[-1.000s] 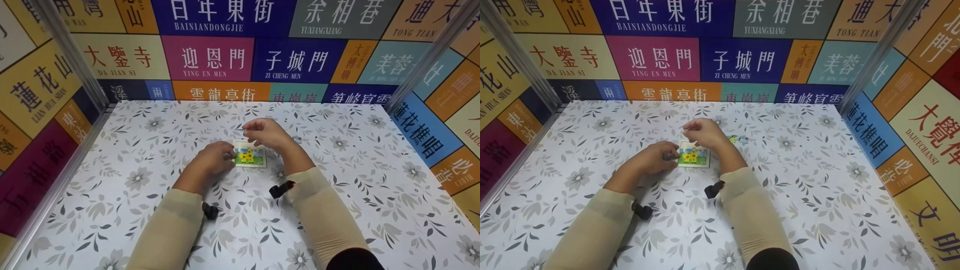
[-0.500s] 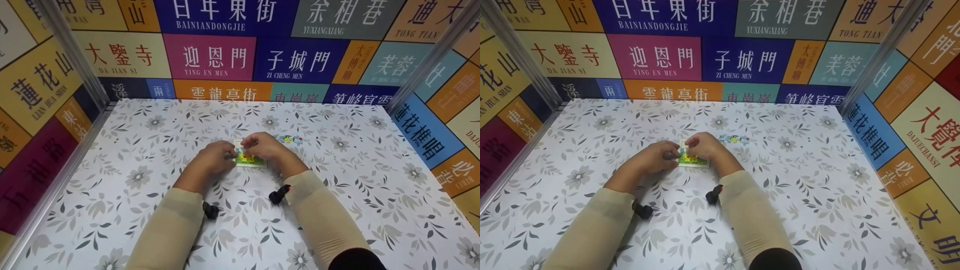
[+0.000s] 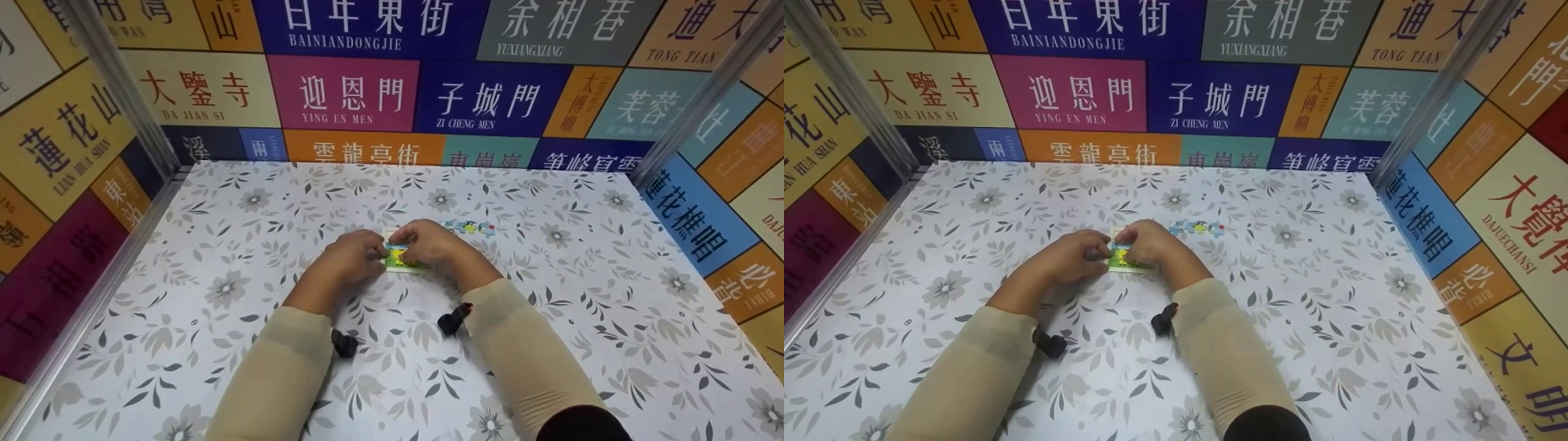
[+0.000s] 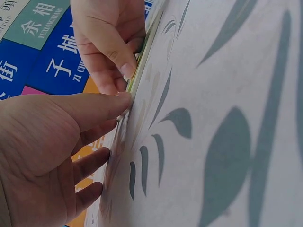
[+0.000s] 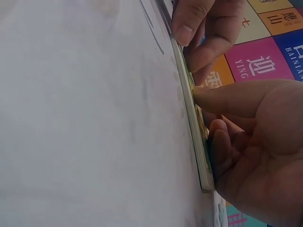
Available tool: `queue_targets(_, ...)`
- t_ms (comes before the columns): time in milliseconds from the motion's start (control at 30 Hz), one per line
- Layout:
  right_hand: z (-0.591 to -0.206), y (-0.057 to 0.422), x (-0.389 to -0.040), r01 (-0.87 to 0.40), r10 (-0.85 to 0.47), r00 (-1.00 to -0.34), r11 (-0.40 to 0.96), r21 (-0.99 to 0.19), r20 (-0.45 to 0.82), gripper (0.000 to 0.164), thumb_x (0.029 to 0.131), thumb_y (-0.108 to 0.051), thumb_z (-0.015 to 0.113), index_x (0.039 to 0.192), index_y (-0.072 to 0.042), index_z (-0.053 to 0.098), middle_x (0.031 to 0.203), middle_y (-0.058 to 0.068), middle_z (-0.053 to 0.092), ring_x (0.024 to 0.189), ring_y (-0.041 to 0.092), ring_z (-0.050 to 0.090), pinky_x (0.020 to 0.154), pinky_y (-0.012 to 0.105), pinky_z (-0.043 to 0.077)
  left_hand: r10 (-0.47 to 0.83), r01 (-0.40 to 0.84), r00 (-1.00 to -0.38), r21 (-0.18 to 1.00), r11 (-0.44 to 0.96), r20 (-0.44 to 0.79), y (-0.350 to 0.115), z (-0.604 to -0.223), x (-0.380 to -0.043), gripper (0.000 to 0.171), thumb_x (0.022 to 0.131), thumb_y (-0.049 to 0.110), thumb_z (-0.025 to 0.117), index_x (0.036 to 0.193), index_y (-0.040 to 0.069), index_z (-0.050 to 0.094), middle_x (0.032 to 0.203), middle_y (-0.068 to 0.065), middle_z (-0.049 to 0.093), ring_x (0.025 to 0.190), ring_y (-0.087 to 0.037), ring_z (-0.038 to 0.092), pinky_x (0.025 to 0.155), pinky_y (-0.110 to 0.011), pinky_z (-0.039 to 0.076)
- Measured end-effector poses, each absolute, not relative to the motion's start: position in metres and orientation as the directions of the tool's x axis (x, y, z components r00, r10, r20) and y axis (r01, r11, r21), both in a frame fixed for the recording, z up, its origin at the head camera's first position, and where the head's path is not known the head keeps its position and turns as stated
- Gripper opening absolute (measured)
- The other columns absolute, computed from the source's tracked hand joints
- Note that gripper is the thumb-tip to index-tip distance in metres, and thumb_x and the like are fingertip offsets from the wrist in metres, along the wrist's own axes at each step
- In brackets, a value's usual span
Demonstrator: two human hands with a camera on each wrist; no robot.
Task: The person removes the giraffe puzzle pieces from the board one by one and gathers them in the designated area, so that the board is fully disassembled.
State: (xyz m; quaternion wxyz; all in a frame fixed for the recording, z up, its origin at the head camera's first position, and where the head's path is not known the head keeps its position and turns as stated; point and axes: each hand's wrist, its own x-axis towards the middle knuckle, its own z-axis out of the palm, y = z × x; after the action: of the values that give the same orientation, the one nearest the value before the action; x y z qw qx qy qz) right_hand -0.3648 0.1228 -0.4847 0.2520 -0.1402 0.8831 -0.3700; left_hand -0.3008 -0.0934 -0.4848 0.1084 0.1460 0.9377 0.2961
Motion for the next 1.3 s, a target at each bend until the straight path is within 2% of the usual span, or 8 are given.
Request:
queue_targets(267,-0.4843,0.121,-0.3643,-0.143,-0.489,-0.815,0.688,-0.711,-0.309,0.055,0.091,0.002,0.075,0.143,-0.012,0.069,0.153,0.007,0.065,0.148,0.03,0.056,0.123,0.046,0.046,0.356,0.228,-0.928,0.585,0.779,-0.113,-0.0943,-0.4851,-0.3018,0.023,0.098,0.024,0.078,0.12,0.018,0.075,0.156,-0.002,0.059,0.148,-0.029,0.053,0.124,-0.05,0.043)
queue_targets(567,-0.4854,0.1203,-0.3641,-0.211,-0.517,-0.809,0.7,-0.683,-0.28,0.041,0.098,-0.002,0.067,0.139,-0.01,0.072,0.147,0.01,0.068,0.142,0.031,0.06,0.119,0.048,0.049,0.351,0.226,-0.929,0.573,0.788,-0.116,-0.0936,-0.4866,-0.3029,0.022,0.098,0.025,0.078,0.119,0.019,0.075,0.158,0.0,0.058,0.15,-0.029,0.052,0.124,-0.05,0.043)
queue_targets(733,-0.4849,0.1203,-0.3646,-0.261,-0.542,-0.799,0.703,-0.661,-0.261,0.046,0.098,-0.001,0.064,0.142,-0.012,0.07,0.147,0.011,0.067,0.143,0.032,0.059,0.121,0.05,0.047,0.343,0.219,-0.931,0.558,0.8,-0.126,-0.0927,-0.4877,-0.3039,0.022,0.098,0.027,0.078,0.119,0.021,0.075,0.156,0.003,0.058,0.148,-0.028,0.053,0.121,-0.052,0.045)
queue_targets(833,-0.4843,0.1207,-0.3644,-0.25,-0.528,-0.807,0.71,-0.658,-0.264,0.052,0.097,-0.002,0.064,0.146,-0.016,0.066,0.146,0.012,0.066,0.139,0.033,0.059,0.119,0.051,0.048,0.343,0.22,-0.931,0.557,0.801,-0.125,-0.0925,-0.4873,-0.3039,0.022,0.097,0.026,0.078,0.119,0.021,0.075,0.153,0.002,0.06,0.146,-0.028,0.055,0.12,-0.051,0.046)
queue_targets(933,-0.482,0.1212,-0.3633,-0.199,-0.494,-0.824,0.711,-0.675,-0.277,0.051,0.096,-0.002,0.066,0.144,-0.019,0.067,0.143,0.01,0.068,0.136,0.032,0.06,0.114,0.049,0.051,0.345,0.223,-0.931,0.556,0.801,-0.122,-0.0926,-0.487,-0.3038,0.023,0.097,0.026,0.079,0.119,0.02,0.075,0.153,0.001,0.061,0.145,-0.028,0.055,0.121,-0.051,0.046)
queue_targets(1167,-0.4814,0.1233,-0.3654,-0.12,-0.451,-0.844,0.686,-0.717,-0.29,0.047,0.093,0.001,0.072,0.137,-0.016,0.073,0.139,0.007,0.073,0.135,0.03,0.064,0.102,0.041,0.059,0.341,0.216,-0.932,0.573,0.79,-0.12,-0.0935,-0.4881,-0.3044,0.025,0.097,0.024,0.078,0.121,0.018,0.076,0.155,-0.001,0.06,0.148,-0.029,0.054,0.124,-0.049,0.044)
queue_targets(1300,-0.4826,0.1235,-0.3668,-0.119,-0.459,-0.836,0.685,-0.718,-0.299,0.05,0.091,0.005,0.071,0.137,-0.015,0.072,0.14,0.007,0.073,0.134,0.029,0.065,0.101,0.04,0.058,0.35,0.226,-0.931,0.581,0.782,-0.109,-0.0944,-0.489,-0.3049,0.026,0.096,0.023,0.077,0.121,0.017,0.076,0.154,-0.002,0.06,0.147,-0.029,0.054,0.124,-0.048,0.044)
